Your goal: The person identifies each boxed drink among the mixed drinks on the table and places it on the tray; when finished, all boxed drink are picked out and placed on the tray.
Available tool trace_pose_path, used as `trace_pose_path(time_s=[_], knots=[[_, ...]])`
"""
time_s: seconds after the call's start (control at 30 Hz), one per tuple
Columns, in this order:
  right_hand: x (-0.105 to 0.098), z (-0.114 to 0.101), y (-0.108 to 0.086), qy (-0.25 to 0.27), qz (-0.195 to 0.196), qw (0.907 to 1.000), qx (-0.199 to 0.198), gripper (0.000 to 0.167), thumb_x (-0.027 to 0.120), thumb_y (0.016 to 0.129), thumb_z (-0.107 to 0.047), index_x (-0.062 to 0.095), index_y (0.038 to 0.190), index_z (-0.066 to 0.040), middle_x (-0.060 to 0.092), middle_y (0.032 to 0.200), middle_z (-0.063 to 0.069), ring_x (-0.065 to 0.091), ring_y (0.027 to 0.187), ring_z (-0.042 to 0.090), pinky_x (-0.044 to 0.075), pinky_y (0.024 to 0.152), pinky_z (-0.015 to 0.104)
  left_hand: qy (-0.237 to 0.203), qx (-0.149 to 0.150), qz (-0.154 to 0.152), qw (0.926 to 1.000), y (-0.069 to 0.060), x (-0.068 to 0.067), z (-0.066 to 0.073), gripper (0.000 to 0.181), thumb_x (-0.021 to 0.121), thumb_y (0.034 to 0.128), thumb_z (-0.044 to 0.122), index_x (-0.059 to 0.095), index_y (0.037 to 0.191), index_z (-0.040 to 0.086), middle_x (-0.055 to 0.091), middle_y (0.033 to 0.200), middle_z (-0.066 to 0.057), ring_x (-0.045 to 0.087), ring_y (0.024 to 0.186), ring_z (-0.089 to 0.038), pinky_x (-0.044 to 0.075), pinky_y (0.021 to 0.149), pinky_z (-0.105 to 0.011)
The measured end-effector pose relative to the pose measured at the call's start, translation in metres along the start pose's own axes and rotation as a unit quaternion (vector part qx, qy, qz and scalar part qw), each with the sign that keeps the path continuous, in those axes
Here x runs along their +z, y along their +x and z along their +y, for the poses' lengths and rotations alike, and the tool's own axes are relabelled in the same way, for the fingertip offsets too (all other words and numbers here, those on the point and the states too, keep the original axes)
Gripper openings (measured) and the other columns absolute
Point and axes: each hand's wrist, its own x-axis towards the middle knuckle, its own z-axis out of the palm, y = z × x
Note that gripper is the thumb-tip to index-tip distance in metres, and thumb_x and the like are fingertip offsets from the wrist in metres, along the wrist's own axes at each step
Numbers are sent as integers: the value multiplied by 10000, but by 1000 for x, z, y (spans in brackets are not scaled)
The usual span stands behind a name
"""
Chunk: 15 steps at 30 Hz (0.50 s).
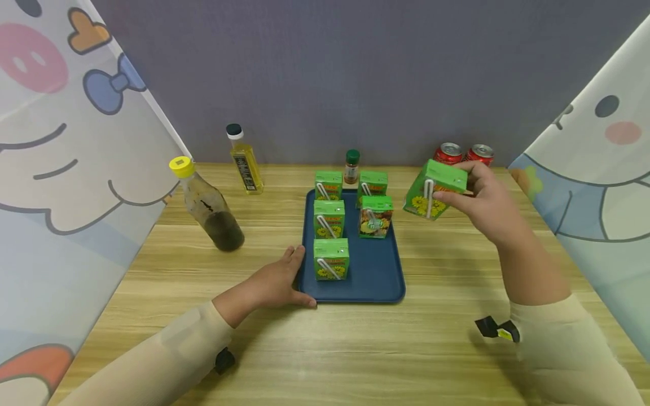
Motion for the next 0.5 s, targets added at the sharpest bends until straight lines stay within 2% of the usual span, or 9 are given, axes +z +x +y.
trace_pose_path(time_s=[0.2, 0.3, 0.5], knots=[[33, -6, -18, -29, -954, 9949, -339, 422, 739, 890, -149, 500, 1228, -72, 597, 1064, 89, 620, 873, 205, 554, 683, 275, 3, -19, -29, 10000, 0, 0, 0, 1261, 773, 723, 631, 64, 1577, 32, 78, 1628, -214, 100, 1512, -323, 286, 1160, -482], [47, -1, -24, 8, -1414, 9893, -371, 434, 744, 889, -179, 498, 1232, -76, 601, 1077, 118, 634, 885, 248, 567, 684, 302, -7, -18, -29, 10000, 0, -1, 0, 1261, 776, 723, 626, 63, 1576, 31, 79, 1626, -220, 102, 1511, -326, 288, 1158, -483], [68, 15, -31, -86, -1888, 9817, -220, 463, 789, 848, -240, 516, 1205, -127, 617, 1082, 87, 613, 917, 267, 559, 706, 322, -11, -10, -39, 10000, 1, -1, 0, 1263, 779, 722, 623, 64, 1575, 26, 83, 1623, -230, 107, 1510, -330, 289, 1158, -484]])
